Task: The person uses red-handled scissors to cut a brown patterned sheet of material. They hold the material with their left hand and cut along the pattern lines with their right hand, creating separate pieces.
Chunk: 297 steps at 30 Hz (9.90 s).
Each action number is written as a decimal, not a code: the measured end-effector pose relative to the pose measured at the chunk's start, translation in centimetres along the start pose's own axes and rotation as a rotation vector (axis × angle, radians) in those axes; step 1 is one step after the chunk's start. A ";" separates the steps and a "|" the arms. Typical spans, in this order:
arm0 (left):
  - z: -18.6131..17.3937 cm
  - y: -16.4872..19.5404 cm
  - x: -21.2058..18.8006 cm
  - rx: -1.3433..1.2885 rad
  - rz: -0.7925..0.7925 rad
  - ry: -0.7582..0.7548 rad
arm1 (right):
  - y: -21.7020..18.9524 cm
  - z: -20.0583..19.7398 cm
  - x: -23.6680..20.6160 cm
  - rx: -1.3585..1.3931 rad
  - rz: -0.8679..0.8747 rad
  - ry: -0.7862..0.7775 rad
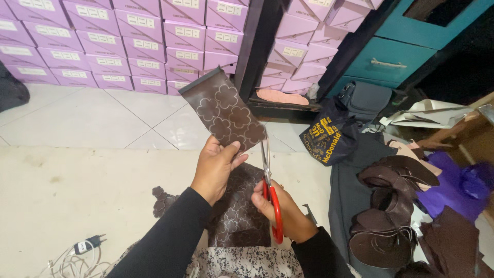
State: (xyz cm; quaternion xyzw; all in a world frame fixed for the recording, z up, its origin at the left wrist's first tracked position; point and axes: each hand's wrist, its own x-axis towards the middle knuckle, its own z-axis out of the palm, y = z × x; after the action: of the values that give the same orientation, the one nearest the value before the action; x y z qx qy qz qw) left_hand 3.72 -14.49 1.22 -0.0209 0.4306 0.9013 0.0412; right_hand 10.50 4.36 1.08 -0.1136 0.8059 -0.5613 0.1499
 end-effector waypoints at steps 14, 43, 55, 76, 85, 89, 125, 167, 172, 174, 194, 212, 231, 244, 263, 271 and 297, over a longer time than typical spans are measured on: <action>1.0 -0.5 -1.2 0.189 0.042 -0.050 | 0.9 -0.7 0.0 0.054 0.041 -0.034; 1.8 0.9 -1.9 0.173 0.005 -0.023 | 0.1 -0.3 -0.4 0.110 0.118 0.045; 1.7 0.6 -1.7 0.151 0.023 -0.011 | 0.5 0.3 -0.4 0.133 0.111 0.086; 1.5 0.8 -2.0 0.175 0.024 0.007 | 0.6 0.6 -0.3 0.186 0.139 0.081; 0.8 0.8 -2.1 0.324 0.011 -0.078 | 1.8 0.9 -0.9 0.318 0.124 -0.064; 0.6 0.4 -2.5 0.378 -0.021 -0.121 | 2.7 1.2 -0.5 0.281 0.104 -0.035; 0.8 0.8 -3.2 0.389 0.022 -0.063 | 0.1 1.5 -1.2 0.230 0.108 0.016; -0.3 0.5 -1.7 0.436 0.002 -0.213 | 1.0 0.7 -0.4 0.208 0.160 -0.034; -0.5 0.4 -1.6 0.415 -0.003 -0.211 | 1.2 0.6 -0.5 0.229 0.123 -0.045; -0.5 0.5 -1.5 0.418 0.011 -0.210 | 1.2 0.7 -0.4 0.260 0.157 -0.039; -0.8 0.3 -1.0 0.322 0.061 -0.153 | 0.4 0.6 -0.4 0.107 0.243 0.038; -0.1 0.7 -1.9 0.399 0.075 -0.175 | 0.7 0.3 -0.7 0.115 0.141 -0.026; -0.5 1.1 -2.0 0.458 0.039 -0.141 | 1.3 0.3 -0.4 0.281 0.099 -0.148; -0.7 1.1 -1.7 0.486 0.021 -0.112 | 1.3 0.6 -0.3 0.183 0.164 -0.044; -0.7 1.5 -1.8 0.543 -0.045 -0.092 | 1.2 -0.3 -0.7 0.204 0.124 -0.126; -1.0 1.0 -1.4 0.477 0.001 -0.109 | 1.4 0.4 -0.5 0.190 0.156 -0.044; -0.7 1.4 -2.1 0.278 -0.063 -0.186 | 0.5 0.7 -0.9 0.327 0.118 -0.027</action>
State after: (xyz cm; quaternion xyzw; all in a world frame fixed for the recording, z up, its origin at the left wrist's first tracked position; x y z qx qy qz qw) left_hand 5.63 -16.03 2.04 0.0548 0.5445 0.8295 0.1116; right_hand 11.58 4.24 0.45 -0.0477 0.7071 -0.6736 0.2099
